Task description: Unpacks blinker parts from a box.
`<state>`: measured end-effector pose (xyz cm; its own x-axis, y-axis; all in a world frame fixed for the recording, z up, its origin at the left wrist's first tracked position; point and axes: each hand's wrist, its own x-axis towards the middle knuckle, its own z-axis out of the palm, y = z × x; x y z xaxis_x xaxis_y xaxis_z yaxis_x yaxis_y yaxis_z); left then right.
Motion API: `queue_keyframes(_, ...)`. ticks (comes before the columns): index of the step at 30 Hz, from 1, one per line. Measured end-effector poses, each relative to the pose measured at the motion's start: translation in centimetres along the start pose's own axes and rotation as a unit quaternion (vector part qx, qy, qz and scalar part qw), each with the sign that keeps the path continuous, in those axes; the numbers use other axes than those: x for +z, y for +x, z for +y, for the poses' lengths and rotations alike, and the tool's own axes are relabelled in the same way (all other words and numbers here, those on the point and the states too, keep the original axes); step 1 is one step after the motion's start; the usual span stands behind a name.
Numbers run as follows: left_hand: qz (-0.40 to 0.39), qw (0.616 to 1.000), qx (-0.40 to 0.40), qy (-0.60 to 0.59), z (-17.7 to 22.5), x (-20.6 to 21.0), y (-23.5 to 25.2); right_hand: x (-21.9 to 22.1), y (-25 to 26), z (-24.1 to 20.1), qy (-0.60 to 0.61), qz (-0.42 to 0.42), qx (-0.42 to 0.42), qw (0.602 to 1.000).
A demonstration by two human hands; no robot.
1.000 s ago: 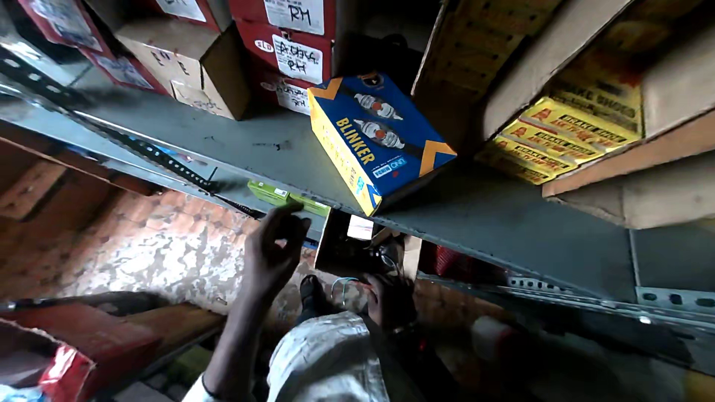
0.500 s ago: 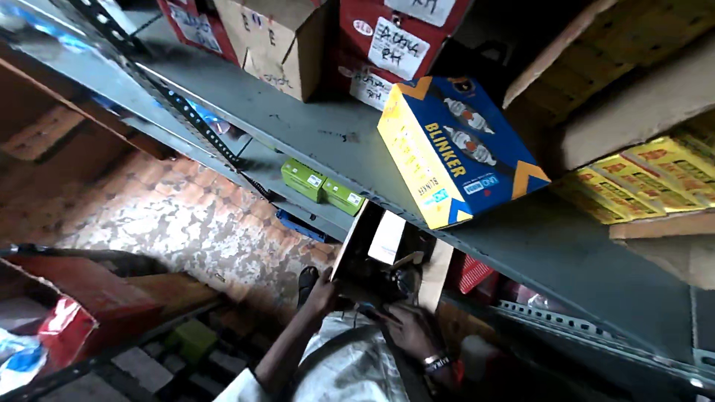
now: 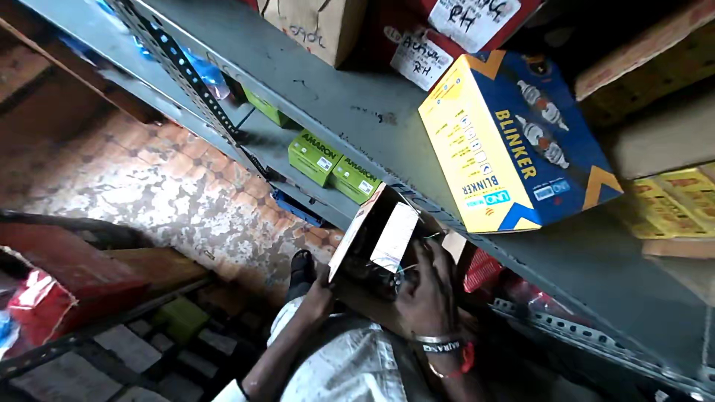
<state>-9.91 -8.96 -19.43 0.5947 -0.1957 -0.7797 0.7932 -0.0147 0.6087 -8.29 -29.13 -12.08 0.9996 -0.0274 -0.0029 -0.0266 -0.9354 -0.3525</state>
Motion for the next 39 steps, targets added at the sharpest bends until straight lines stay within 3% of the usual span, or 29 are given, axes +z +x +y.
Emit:
queue_keyframes(1, -0.001, 1.000, 0.002, 0.003, 0.1, 0.1, 0.0, 0.8, 0.9, -1.3, 0.029, 0.016, -0.050, 0.998)
queue_keyframes(2, -0.002, 1.000, 0.004, 0.007, 0.3, 0.2, -0.2, 1.9, 2.2, -2.4, 0.052, -0.023, -0.066, 0.996)
queue_keyframes(5, 0.005, 1.000, -0.005, 0.015, 0.7, 0.3, -0.3, 5.0, 7.8, -5.1, -0.043, -0.280, 0.041, 0.958)
queue_keyframes(7, 0.017, 0.999, -0.013, 0.028, 1.2, 0.4, -0.5, 6.0, 10.9, -7.2, -0.096, -0.368, 0.113, 0.918)
queue_keyframes(11, 0.014, 0.998, -0.012, 0.061, 1.7, 1.0, -1.0, 6.3, 10.3, -7.0, -0.168, -0.472, 0.151, 0.852)
queue_keyframes(15, -0.001, 0.998, 0.000, 0.067, 1.7, 1.0, -0.6, 6.7, 9.6, -6.6, -0.127, -0.418, 0.215, 0.873)
queue_keyframes(17, -0.001, 0.998, 0.002, 0.062, 1.6, 0.8, -0.4, 5.7, 10.3, -5.9, -0.006, -0.381, 0.264, 0.886)
queue_keyframes(19, -0.006, 0.999, 0.011, 0.046, 1.3, 0.6, -0.1, 4.8, 9.9, -3.7, 0.176, -0.283, 0.287, 0.898)
queue_keyframes(20, -0.008, 0.999, 0.014, 0.038, 1.2, 0.6, 0.0, 4.0, 9.2, -2.5, 0.292, -0.242, 0.300, 0.876)
queue_keyframes(22, -0.009, 0.999, 0.013, 0.032, 1.1, 0.3, 0.1, 1.8, 7.0, -0.8, 0.507, -0.190, 0.348, 0.765)
queue_keyframes(25, -0.014, 0.999, 0.006, 0.039, 1.2, -0.1, 0.1, -1.0, 3.2, 1.9, 0.667, -0.157, 0.384, 0.619)
queue_keyframes(28, -0.003, 0.996, -0.006, 0.087, 1.0, -0.1, 0.0, -1.1, -0.1, 4.3, 0.728, -0.165, 0.360, 0.559)
queue_keyframes(32, 0.060, 0.975, -0.007, 0.214, 0.9, 0.4, -0.8, -0.3, -2.4, 5.8, 0.760, -0.159, 0.329, 0.538)
queue_keyframes(35, 0.142, 0.933, 0.111, 0.312, 1.5, 1.0, -2.0, -0.4, -2.9, 5.9, 0.768, -0.146, 0.330, 0.529)
queue_keyframes(37, 0.162, 0.921, 0.200, 0.291, 1.7, 1.2, -2.2, -0.7, -3.0, 5.4, 0.746, -0.129, 0.349, 0.553)
queue_keyframes(39, 0.108, 0.942, 0.225, 0.224, 3.1, 1.9, -2.8, -1.2, -2.6, 4.5, 0.686, -0.128, 0.348, 0.626)
